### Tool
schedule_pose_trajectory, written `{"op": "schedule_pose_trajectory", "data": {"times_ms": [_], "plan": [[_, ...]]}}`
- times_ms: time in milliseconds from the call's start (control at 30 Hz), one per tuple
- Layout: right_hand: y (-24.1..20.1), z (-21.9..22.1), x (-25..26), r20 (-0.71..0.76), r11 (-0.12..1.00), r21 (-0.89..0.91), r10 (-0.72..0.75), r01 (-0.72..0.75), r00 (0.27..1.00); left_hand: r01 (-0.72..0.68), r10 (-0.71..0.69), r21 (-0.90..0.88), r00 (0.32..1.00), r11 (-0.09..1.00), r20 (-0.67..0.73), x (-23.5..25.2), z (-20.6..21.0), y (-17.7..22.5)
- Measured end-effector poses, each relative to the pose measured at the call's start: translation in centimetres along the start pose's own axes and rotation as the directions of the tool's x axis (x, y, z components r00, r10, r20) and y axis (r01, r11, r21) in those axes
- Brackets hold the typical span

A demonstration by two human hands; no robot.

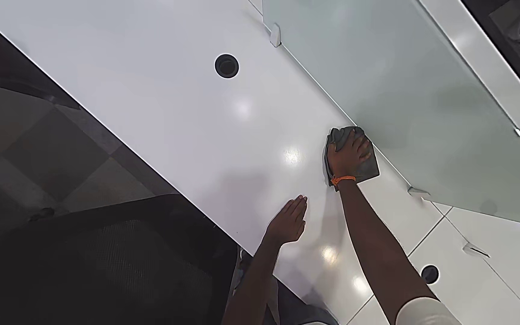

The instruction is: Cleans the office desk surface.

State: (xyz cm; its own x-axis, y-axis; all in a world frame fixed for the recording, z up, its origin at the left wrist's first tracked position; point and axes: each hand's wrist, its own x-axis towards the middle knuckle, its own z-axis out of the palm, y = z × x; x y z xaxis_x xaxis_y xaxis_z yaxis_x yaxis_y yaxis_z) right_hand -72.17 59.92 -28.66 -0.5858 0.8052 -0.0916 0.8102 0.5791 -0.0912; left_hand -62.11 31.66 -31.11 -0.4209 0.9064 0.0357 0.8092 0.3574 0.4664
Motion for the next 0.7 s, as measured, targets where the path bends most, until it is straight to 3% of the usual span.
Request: {"op": "schedule_pose_trajectory", "data": {"times_ms": [300,467,700], "plan": [[-0.3,0.5,2.8,-0.013,0.955,0.003,-0.296,0.296,0.955,0.007,-0.006,-0.041,1.0,0.999,0.019,0.1,0.0,-0.2],[0.6,0.7,3.1,-0.011,0.866,0.032,-0.499,0.499,0.867,0.005,-0.003,-0.056,0.999,0.998,0.046,0.2,-0.2,-0.3],[-0.4,2.0,-3.3,-0.01,0.805,0.029,-0.592,0.592,0.806,-0.051,0.05,-0.087,0.999,0.995,-0.012,-0.1,-0.9,-0.2]]}}
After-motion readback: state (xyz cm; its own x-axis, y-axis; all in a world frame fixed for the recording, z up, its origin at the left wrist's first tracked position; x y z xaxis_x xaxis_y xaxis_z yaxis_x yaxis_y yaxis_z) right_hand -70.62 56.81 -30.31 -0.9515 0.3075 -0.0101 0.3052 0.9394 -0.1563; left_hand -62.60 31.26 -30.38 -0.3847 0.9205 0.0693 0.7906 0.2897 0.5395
